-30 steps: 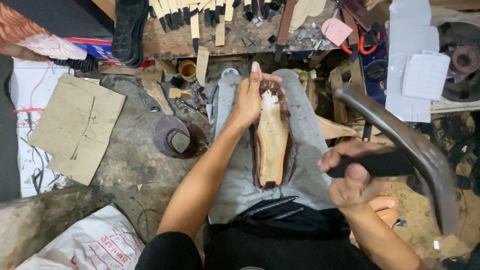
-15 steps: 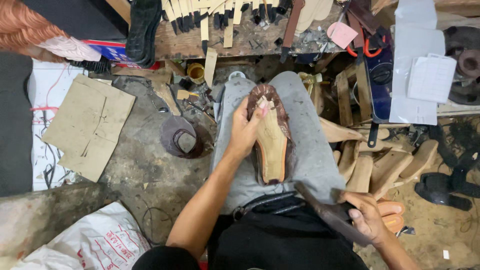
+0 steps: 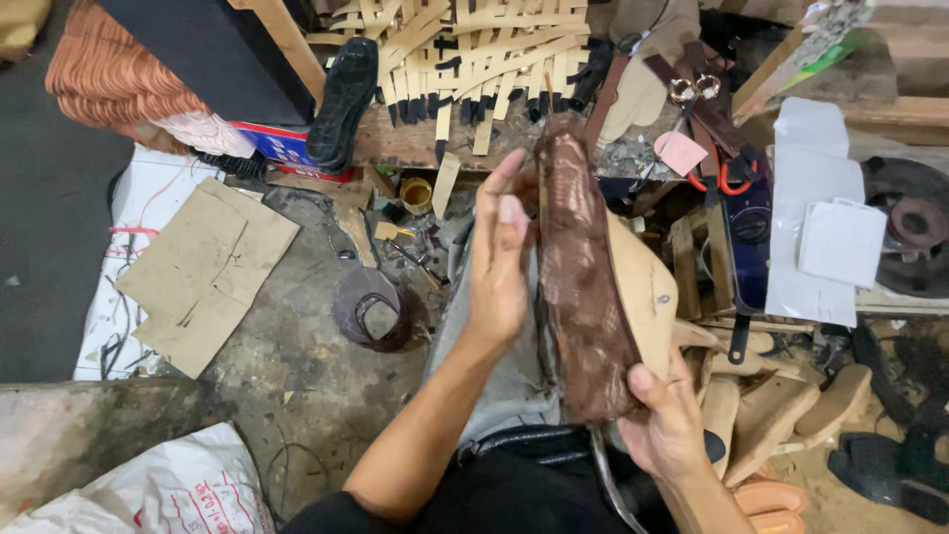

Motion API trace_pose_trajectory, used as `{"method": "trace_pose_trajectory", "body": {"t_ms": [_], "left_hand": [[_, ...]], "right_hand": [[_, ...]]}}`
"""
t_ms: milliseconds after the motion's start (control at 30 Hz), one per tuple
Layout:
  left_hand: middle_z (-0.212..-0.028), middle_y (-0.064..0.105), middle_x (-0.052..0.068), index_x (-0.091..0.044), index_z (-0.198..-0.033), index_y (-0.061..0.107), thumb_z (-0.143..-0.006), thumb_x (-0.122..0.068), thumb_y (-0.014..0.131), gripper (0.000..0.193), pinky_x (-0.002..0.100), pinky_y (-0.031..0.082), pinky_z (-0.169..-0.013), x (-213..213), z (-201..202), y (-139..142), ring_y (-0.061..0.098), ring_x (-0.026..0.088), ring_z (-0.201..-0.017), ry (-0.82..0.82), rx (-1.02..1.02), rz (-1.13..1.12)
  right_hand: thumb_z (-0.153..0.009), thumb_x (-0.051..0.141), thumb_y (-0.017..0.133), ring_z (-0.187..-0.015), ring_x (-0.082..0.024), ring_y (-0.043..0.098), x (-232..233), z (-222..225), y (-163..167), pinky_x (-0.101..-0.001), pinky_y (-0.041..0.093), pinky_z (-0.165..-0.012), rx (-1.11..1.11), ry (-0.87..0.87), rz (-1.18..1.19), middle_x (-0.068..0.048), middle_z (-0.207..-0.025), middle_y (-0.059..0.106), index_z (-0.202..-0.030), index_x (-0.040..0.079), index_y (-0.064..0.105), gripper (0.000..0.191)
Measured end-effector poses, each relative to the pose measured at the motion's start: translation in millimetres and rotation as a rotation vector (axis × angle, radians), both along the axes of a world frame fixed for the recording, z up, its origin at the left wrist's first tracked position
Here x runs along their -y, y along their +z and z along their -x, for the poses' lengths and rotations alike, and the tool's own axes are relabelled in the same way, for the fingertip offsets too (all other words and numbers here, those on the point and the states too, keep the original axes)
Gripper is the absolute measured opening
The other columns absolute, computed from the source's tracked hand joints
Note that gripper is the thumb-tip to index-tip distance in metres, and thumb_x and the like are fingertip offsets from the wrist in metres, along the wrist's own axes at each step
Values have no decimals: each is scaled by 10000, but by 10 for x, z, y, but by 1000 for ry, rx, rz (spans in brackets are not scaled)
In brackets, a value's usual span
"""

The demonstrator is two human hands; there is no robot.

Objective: The person sits and works a brown patterned leather shoe upper over a wooden last with an insole, stretching and tucking the upper edges around the last by hand. They tap and press the leather with a hammer and trim excess material with scissors, then press the fitted upper into place.

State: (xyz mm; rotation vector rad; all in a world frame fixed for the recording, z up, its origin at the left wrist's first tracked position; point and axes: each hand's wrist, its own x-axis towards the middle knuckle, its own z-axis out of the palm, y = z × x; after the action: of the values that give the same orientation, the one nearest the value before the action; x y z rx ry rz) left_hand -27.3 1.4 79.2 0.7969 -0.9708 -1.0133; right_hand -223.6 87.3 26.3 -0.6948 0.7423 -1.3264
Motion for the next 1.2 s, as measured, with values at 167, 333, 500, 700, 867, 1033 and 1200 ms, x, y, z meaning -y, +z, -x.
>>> {"method": "trace_pose_trajectory", "body": {"t_ms": [167, 333, 500, 700, 867, 1033, 1200], "left_hand": [[-1424, 583, 99, 23, -1497, 461, -900, -315, 827, 778, 355, 388, -1189, -241, -100, -316, 551, 184, -1336, -312, -106, -63], [-1337, 650, 110, 51, -1452, 512, -787, -116, 888, 782, 370, 468, -1140, -211, -240, -571, 621, 202, -1246, -341, -284, -182], [-1344, 653, 90, 44, -1452, 516, -780, -85, 882, 776, 355, 469, -1151, -264, -342, -676, 623, 186, -1257, -369, -264, -162], [-1331, 658, 88, 40, -1446, 520, -789, -73, 884, 760, 348, 481, -1132, -241, -348, -805, 630, 184, -1241, -334, -306, -161], [-1314, 660, 88, 42, -1459, 518, -805, -85, 894, 765, 337, 508, -1069, -260, -372, -912, 635, 179, -1199, -334, -348, -194], [-1338, 653, 66, 30, -1478, 501, -811, -95, 882, 778, 312, 514, -1077, -289, -357, -967, 630, 159, -1225, -321, -345, -186], [-1321, 651, 71, 29, -1458, 505, -816, -64, 862, 741, 322, 518, -1058, -302, -317, -945, 631, 168, -1215, -283, -354, -221]], "right_hand": [[-816, 133, 852, -1170, -236, 699, -28, -97, 95, -383, 547, -1045, -1031, -195, 414, -175, -1327, 684, -1521, -7, 430, 834], [-731, 144, 876, -1383, -382, 539, -62, -300, 151, -441, 450, -1123, -1134, -89, 694, -295, -1488, 506, -1495, -24, 419, 905], [-795, 178, 837, -1463, -402, 487, -95, -328, 207, -448, 418, -1189, -1036, -14, 708, -289, -1589, 425, -1519, 8, 419, 853], [-1041, 208, 528, -1480, -365, 503, -84, -235, 214, -461, 388, -1250, -746, 60, 537, -251, -1633, 417, -1610, -10, 295, 653], [-1024, 143, 510, -1372, -345, 582, -67, -212, 193, -442, 432, -1184, -846, 58, 424, -245, -1519, 546, -1518, -44, 412, 537], [-1008, 123, 525, -1339, -335, 616, -71, -211, 203, -416, 450, -1163, -932, 33, 473, -233, -1434, 623, -1389, -58, 559, 423], [-973, 127, 585, -1393, -353, 585, -98, -268, 265, -432, 417, -1210, -982, -31, 614, -229, -1468, 597, -1370, -57, 571, 438]]}}
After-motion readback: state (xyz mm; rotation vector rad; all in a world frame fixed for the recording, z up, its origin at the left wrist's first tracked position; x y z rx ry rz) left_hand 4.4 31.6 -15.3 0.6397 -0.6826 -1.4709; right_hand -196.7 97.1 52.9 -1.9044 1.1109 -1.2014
